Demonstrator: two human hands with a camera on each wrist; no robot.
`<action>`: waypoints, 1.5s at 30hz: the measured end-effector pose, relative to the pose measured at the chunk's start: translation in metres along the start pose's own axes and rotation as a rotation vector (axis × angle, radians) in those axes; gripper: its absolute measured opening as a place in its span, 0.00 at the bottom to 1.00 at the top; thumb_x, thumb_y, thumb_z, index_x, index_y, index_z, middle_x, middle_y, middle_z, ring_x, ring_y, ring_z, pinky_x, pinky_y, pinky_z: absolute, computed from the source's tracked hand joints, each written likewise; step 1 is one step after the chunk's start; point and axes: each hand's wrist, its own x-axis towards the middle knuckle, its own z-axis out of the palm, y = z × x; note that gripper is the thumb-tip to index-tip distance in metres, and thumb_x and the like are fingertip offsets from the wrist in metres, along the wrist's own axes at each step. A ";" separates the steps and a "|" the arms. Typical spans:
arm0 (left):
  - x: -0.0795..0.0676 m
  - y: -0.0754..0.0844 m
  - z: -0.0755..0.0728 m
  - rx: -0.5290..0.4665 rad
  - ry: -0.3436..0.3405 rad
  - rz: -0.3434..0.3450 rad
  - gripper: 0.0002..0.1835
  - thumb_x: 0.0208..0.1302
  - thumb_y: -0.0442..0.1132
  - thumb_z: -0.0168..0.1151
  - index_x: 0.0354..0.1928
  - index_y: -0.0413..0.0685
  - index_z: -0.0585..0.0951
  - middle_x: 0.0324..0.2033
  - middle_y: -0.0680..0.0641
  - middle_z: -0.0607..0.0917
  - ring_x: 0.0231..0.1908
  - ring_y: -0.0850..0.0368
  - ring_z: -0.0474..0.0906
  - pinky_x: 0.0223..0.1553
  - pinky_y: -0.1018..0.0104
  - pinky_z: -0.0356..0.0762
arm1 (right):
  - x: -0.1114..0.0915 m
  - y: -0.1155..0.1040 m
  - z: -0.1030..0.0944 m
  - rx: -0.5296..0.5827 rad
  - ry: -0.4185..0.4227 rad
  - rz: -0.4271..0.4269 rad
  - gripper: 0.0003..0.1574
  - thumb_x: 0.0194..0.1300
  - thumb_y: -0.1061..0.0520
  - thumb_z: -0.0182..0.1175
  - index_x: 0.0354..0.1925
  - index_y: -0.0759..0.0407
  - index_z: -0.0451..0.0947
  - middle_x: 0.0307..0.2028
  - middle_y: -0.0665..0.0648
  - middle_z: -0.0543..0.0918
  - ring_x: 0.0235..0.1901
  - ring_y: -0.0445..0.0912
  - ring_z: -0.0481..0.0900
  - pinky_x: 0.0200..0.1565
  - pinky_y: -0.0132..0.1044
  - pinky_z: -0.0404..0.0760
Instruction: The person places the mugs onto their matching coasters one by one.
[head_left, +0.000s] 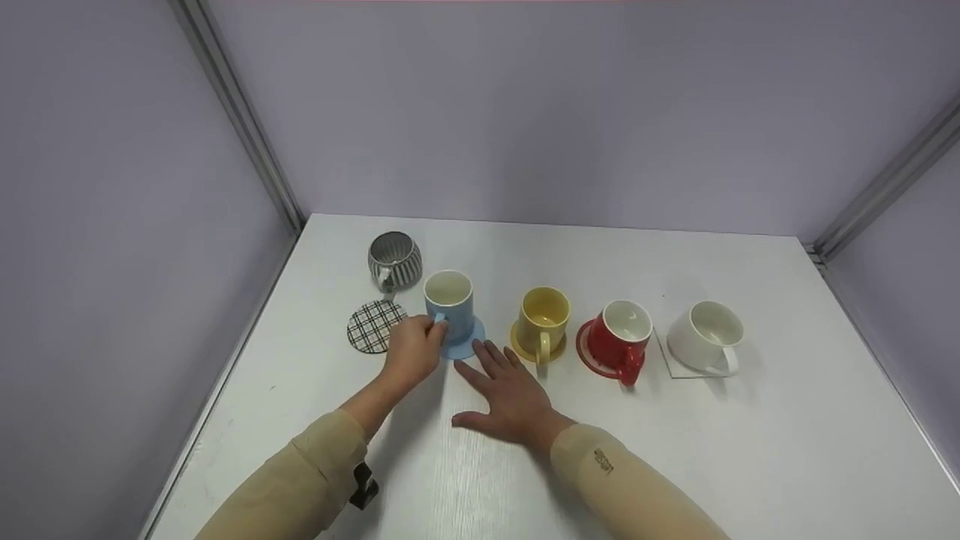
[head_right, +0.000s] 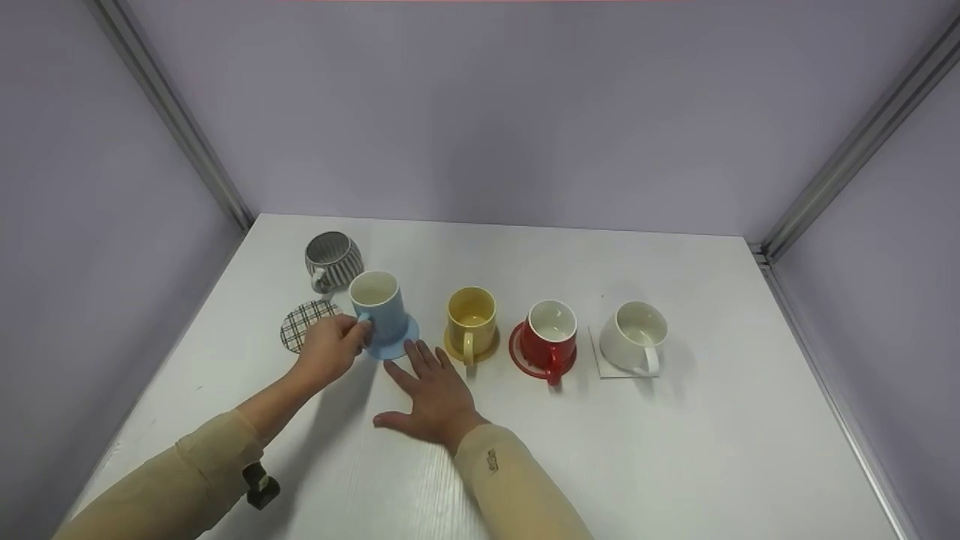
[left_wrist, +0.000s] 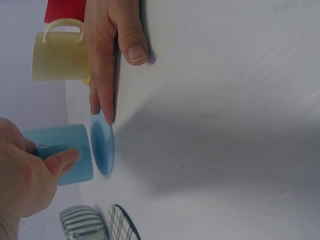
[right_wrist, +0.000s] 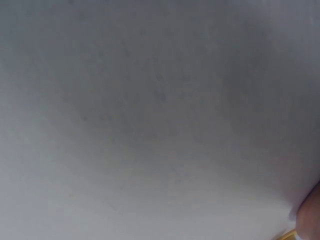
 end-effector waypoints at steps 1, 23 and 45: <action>0.000 0.000 0.001 0.004 -0.002 -0.004 0.21 0.79 0.37 0.58 0.22 0.47 0.75 0.18 0.54 0.73 0.21 0.59 0.69 0.22 0.66 0.68 | 0.000 0.000 0.000 0.005 -0.004 0.002 0.59 0.69 0.12 0.38 0.86 0.39 0.52 0.85 0.58 0.46 0.84 0.55 0.43 0.81 0.56 0.46; -0.004 -0.004 0.006 0.025 -0.011 -0.003 0.21 0.80 0.37 0.58 0.21 0.49 0.74 0.18 0.54 0.72 0.21 0.59 0.69 0.23 0.66 0.69 | -0.001 0.000 -0.001 0.026 0.016 -0.011 0.59 0.70 0.14 0.41 0.85 0.41 0.54 0.85 0.60 0.48 0.84 0.56 0.44 0.81 0.57 0.46; -0.005 -0.006 0.009 0.039 0.006 0.005 0.21 0.78 0.37 0.60 0.21 0.49 0.73 0.18 0.54 0.72 0.22 0.58 0.69 0.24 0.65 0.69 | 0.000 0.000 -0.001 0.012 0.000 0.001 0.59 0.69 0.13 0.38 0.86 0.39 0.52 0.85 0.58 0.47 0.84 0.54 0.43 0.81 0.56 0.46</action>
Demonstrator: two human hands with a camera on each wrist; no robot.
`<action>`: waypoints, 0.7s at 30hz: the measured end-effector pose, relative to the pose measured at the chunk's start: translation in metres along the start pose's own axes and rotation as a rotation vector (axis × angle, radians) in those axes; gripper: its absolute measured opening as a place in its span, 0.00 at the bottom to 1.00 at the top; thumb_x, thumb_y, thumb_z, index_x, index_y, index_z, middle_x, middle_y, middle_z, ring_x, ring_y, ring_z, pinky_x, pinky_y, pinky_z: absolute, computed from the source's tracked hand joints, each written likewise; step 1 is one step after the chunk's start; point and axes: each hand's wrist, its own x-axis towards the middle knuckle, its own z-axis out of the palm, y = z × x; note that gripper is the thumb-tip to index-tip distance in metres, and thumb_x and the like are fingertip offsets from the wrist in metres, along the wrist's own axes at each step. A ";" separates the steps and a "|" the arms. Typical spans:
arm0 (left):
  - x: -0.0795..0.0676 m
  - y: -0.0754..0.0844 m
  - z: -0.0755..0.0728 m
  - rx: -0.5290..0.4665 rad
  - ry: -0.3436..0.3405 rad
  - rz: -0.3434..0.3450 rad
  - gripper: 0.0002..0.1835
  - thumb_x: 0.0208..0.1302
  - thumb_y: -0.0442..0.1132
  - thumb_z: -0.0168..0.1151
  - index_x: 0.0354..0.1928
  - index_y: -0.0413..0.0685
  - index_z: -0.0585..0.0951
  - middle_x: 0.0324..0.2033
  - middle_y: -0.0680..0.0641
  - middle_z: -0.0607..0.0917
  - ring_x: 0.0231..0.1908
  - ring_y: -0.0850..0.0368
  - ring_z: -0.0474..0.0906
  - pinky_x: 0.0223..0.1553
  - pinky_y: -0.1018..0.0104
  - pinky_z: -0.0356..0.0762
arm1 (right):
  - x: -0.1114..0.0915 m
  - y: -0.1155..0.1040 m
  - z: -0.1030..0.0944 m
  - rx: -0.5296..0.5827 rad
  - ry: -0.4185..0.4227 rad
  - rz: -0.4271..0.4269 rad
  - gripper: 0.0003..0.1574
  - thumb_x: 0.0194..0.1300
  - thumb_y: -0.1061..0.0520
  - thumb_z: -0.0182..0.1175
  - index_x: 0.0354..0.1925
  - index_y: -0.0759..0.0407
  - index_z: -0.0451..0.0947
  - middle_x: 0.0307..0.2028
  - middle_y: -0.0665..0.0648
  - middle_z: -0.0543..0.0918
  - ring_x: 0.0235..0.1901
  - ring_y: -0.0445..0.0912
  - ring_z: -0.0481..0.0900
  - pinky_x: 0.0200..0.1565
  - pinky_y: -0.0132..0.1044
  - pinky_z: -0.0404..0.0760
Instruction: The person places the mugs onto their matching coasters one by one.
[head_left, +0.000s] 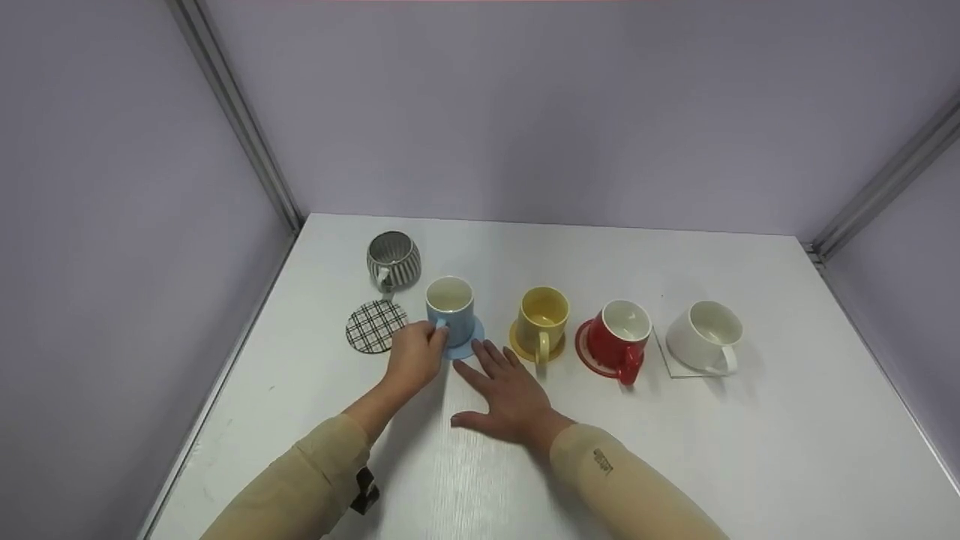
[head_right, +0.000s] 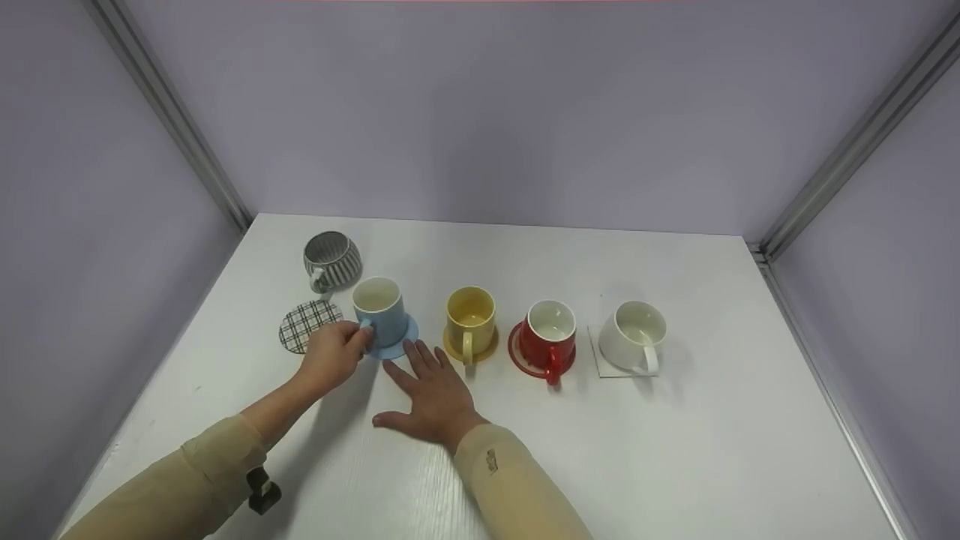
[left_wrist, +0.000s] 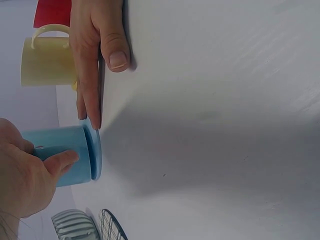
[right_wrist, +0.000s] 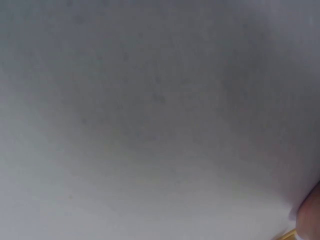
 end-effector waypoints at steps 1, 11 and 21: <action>0.000 0.000 0.000 -0.001 0.001 0.007 0.21 0.78 0.36 0.59 0.21 0.49 0.73 0.17 0.54 0.72 0.22 0.58 0.69 0.24 0.65 0.69 | 0.000 0.000 0.000 -0.002 0.004 -0.002 0.59 0.69 0.13 0.38 0.86 0.39 0.52 0.85 0.58 0.47 0.84 0.54 0.43 0.81 0.56 0.46; -0.001 -0.001 0.003 -0.005 0.003 0.035 0.23 0.78 0.35 0.60 0.19 0.52 0.68 0.16 0.55 0.68 0.21 0.59 0.67 0.23 0.65 0.66 | 0.000 0.002 0.004 -0.013 0.031 -0.011 0.59 0.69 0.12 0.38 0.85 0.40 0.54 0.85 0.59 0.49 0.84 0.56 0.45 0.81 0.57 0.49; -0.001 -0.001 0.003 -0.002 -0.008 0.030 0.23 0.78 0.36 0.59 0.20 0.51 0.69 0.17 0.55 0.69 0.21 0.59 0.67 0.22 0.66 0.66 | 0.000 0.001 0.002 -0.004 0.012 -0.004 0.59 0.69 0.12 0.38 0.86 0.39 0.52 0.85 0.59 0.47 0.84 0.55 0.44 0.81 0.55 0.46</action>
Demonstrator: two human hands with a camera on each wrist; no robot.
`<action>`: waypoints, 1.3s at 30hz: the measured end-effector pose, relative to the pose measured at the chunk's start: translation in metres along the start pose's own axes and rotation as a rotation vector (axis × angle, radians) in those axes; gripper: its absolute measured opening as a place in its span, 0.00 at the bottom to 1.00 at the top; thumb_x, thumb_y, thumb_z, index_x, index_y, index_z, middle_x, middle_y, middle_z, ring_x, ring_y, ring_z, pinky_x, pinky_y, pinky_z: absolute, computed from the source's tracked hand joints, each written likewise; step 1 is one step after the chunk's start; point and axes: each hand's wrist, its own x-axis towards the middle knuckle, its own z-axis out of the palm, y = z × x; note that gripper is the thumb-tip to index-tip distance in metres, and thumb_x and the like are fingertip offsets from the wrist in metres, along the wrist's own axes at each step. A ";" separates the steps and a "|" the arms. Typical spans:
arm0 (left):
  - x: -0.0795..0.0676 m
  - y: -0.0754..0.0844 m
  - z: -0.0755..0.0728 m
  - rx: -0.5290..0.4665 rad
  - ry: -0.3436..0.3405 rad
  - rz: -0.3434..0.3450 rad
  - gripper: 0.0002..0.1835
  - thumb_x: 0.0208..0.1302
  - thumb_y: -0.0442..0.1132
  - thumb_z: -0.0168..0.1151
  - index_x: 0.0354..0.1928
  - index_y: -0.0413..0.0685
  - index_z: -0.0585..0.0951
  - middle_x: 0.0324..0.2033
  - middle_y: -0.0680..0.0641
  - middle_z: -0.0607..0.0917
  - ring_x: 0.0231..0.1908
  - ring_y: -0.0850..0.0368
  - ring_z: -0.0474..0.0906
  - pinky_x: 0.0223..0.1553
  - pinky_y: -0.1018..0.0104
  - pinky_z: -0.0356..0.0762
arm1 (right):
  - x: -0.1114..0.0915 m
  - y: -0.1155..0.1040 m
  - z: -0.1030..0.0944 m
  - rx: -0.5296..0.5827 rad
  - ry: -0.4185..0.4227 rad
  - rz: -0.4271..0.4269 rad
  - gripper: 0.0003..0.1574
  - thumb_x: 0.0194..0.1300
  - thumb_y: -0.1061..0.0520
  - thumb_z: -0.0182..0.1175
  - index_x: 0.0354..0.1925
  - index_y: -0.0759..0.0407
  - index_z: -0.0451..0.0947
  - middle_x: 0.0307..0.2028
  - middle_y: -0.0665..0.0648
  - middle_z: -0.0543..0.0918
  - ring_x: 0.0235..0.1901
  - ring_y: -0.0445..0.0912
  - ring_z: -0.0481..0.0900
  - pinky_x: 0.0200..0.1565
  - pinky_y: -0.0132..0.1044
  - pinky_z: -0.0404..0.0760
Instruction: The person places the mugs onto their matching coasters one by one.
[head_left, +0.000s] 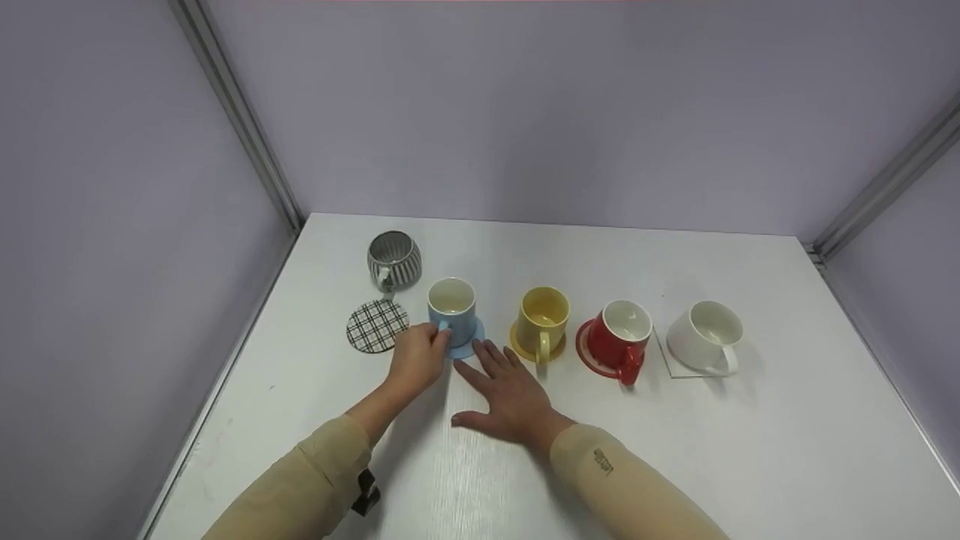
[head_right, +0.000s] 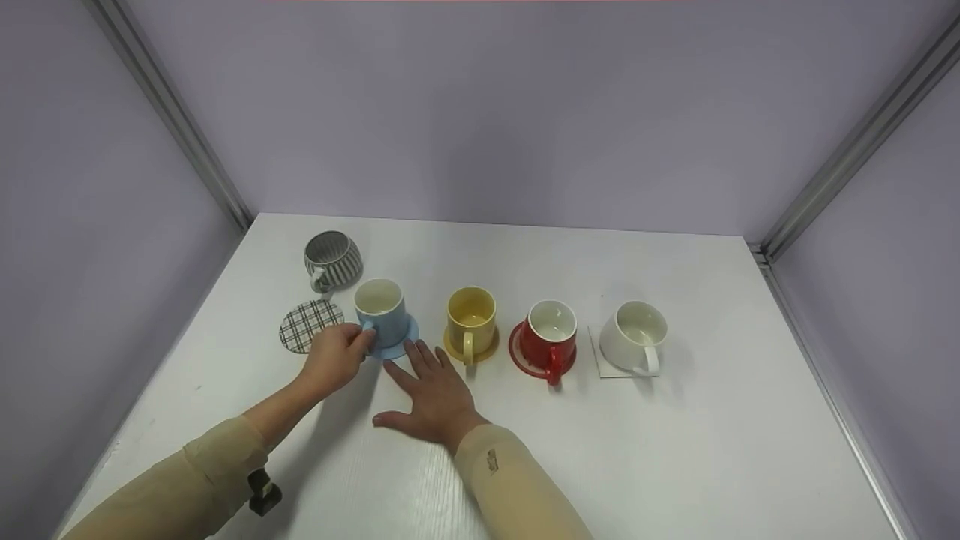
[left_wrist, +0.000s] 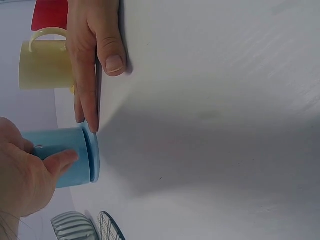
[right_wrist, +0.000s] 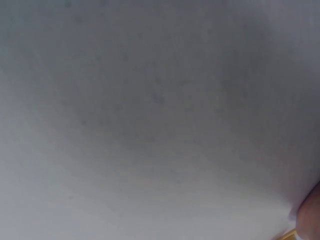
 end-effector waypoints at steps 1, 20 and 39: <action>0.000 0.000 0.000 -0.001 -0.002 0.000 0.22 0.78 0.36 0.59 0.20 0.51 0.70 0.17 0.55 0.69 0.21 0.59 0.67 0.22 0.67 0.66 | 0.000 0.000 0.000 0.000 0.005 -0.002 0.59 0.69 0.12 0.38 0.85 0.40 0.53 0.85 0.59 0.48 0.84 0.55 0.44 0.81 0.56 0.47; -0.002 -0.001 0.000 0.001 -0.020 -0.007 0.22 0.80 0.36 0.58 0.21 0.50 0.72 0.17 0.55 0.70 0.20 0.60 0.68 0.21 0.68 0.67 | 0.001 0.000 -0.002 0.013 -0.010 0.004 0.59 0.69 0.13 0.40 0.86 0.39 0.52 0.85 0.59 0.47 0.84 0.55 0.44 0.82 0.56 0.44; -0.002 -0.003 0.002 0.005 -0.024 -0.013 0.20 0.79 0.37 0.58 0.22 0.48 0.73 0.17 0.54 0.72 0.20 0.59 0.68 0.21 0.66 0.67 | 0.001 0.000 0.000 -0.015 -0.008 0.003 0.59 0.69 0.12 0.37 0.86 0.38 0.51 0.85 0.58 0.48 0.84 0.55 0.44 0.81 0.56 0.46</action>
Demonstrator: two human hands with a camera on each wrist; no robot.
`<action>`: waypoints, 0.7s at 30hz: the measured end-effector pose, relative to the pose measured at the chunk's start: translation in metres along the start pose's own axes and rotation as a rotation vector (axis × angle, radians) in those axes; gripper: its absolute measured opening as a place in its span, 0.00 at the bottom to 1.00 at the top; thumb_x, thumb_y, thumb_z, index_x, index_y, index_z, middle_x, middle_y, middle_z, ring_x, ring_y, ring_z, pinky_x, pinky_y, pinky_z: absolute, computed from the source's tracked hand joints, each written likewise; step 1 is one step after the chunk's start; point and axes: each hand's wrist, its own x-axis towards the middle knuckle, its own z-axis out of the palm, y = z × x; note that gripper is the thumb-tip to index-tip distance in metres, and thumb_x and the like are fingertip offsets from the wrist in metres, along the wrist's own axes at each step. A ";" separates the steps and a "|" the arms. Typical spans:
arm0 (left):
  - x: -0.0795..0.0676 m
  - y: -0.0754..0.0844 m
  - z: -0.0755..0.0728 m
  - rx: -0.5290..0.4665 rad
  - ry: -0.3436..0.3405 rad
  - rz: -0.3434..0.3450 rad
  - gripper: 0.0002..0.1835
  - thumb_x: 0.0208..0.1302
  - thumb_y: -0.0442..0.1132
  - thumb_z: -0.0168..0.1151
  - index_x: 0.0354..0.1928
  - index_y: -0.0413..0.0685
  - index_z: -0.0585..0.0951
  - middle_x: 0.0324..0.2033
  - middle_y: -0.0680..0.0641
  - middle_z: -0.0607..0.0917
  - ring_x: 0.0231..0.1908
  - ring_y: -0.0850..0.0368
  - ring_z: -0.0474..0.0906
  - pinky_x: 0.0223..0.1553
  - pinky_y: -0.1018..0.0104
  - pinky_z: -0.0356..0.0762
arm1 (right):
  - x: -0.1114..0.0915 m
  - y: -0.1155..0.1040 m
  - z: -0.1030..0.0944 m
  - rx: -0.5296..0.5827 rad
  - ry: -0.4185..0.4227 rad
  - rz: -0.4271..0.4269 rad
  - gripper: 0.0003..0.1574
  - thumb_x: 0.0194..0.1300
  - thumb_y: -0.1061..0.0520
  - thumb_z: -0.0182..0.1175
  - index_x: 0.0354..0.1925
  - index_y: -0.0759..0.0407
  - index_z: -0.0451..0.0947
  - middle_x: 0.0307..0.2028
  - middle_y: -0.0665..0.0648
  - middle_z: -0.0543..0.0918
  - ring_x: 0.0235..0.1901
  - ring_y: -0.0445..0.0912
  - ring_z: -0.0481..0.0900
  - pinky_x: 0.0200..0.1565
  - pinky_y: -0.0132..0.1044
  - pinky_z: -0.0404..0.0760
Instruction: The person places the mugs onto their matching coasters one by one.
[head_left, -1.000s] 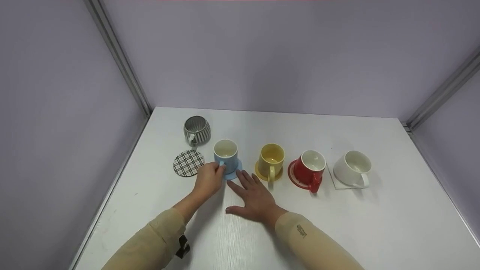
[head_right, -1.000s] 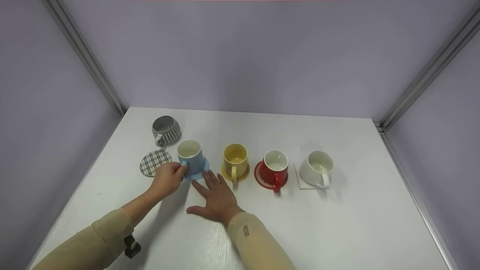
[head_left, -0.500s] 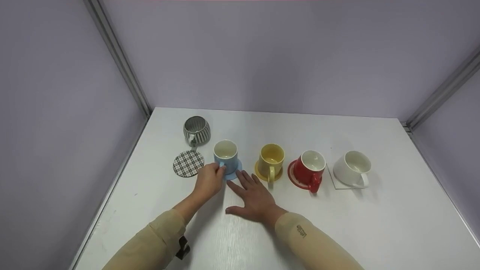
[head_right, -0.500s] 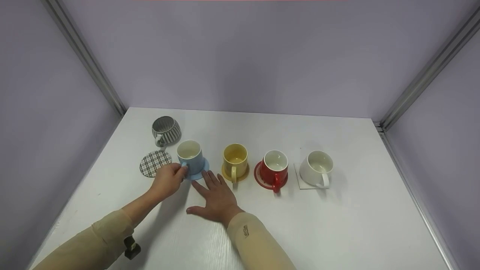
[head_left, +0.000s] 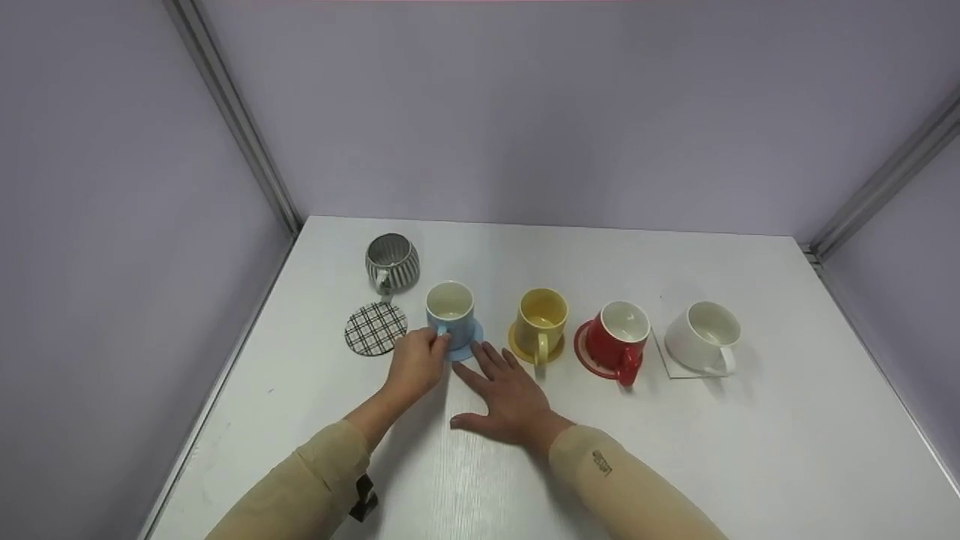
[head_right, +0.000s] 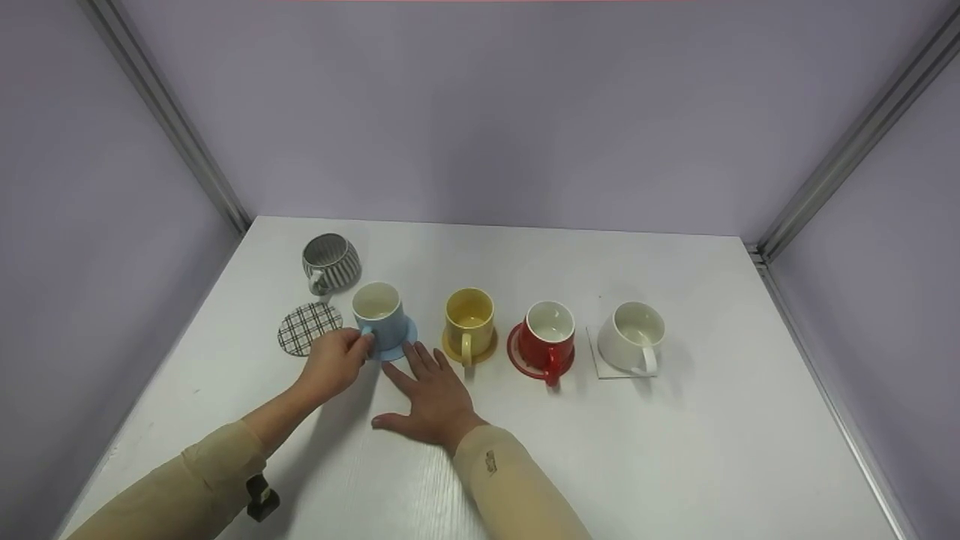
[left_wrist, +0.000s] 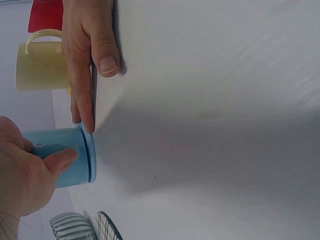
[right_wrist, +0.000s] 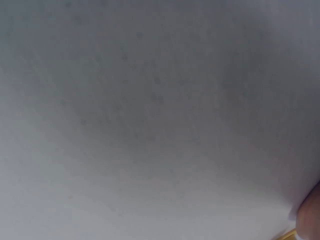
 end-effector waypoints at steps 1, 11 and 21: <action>0.000 0.000 0.000 0.002 -0.003 0.000 0.20 0.79 0.37 0.58 0.22 0.48 0.73 0.17 0.54 0.72 0.20 0.59 0.69 0.21 0.67 0.67 | 0.000 0.000 0.000 0.004 0.008 -0.005 0.59 0.69 0.12 0.38 0.86 0.39 0.52 0.85 0.59 0.49 0.84 0.55 0.45 0.81 0.56 0.47; -0.001 0.001 -0.003 0.000 -0.030 -0.018 0.19 0.80 0.37 0.57 0.24 0.47 0.76 0.18 0.54 0.73 0.21 0.59 0.70 0.23 0.67 0.71 | -0.001 -0.001 -0.002 0.020 0.051 -0.034 0.58 0.70 0.15 0.44 0.85 0.43 0.57 0.84 0.62 0.53 0.83 0.58 0.49 0.80 0.59 0.52; -0.001 -0.001 -0.002 0.004 -0.009 0.003 0.20 0.79 0.36 0.58 0.22 0.48 0.74 0.18 0.54 0.73 0.21 0.59 0.69 0.23 0.65 0.69 | -0.001 -0.001 -0.002 0.006 -0.002 -0.006 0.59 0.70 0.13 0.39 0.86 0.40 0.52 0.85 0.59 0.48 0.84 0.55 0.44 0.81 0.57 0.47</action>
